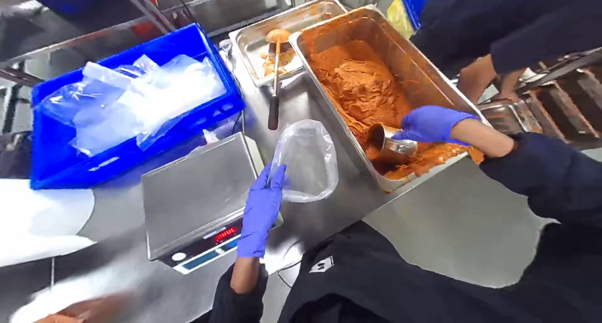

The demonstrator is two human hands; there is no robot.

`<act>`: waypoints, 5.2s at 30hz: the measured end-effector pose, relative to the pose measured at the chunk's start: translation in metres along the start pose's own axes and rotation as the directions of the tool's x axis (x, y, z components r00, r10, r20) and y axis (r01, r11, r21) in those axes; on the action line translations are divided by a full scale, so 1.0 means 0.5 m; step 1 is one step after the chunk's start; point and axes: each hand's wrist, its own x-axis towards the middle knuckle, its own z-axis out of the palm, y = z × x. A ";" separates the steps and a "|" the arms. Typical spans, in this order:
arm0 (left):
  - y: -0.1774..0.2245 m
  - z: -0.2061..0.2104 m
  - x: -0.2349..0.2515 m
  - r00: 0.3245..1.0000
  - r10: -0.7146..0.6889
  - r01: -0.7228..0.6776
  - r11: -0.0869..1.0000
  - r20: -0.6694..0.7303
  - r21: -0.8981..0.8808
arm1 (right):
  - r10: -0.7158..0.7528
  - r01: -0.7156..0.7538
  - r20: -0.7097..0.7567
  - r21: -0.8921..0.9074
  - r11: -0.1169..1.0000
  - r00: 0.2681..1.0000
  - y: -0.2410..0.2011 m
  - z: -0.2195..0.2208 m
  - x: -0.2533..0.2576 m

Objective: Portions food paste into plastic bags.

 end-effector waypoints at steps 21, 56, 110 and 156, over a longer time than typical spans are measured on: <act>0.013 0.012 0.093 0.964 -0.114 0.093 0.991 0.240 0.098 | -0.210 0.150 -0.124 -0.375 0.915 0.970 0.046 -0.065 0.226; 0.117 0.054 0.168 0.936 -0.026 -0.061 0.970 0.351 0.235 | 0.539 0.402 -0.552 0.834 0.378 0.636 -0.021 -0.005 -0.134; -0.080 0.047 0.081 0.963 0.159 -0.164 0.986 0.216 0.005 | -0.421 0.109 -0.494 -0.542 0.833 0.761 -0.528 0.046 -0.152; -0.117 0.039 0.062 0.976 0.086 -0.078 0.996 0.202 -0.048 | 0.276 0.131 -0.604 0.541 0.831 0.747 -0.385 -0.005 -0.192</act>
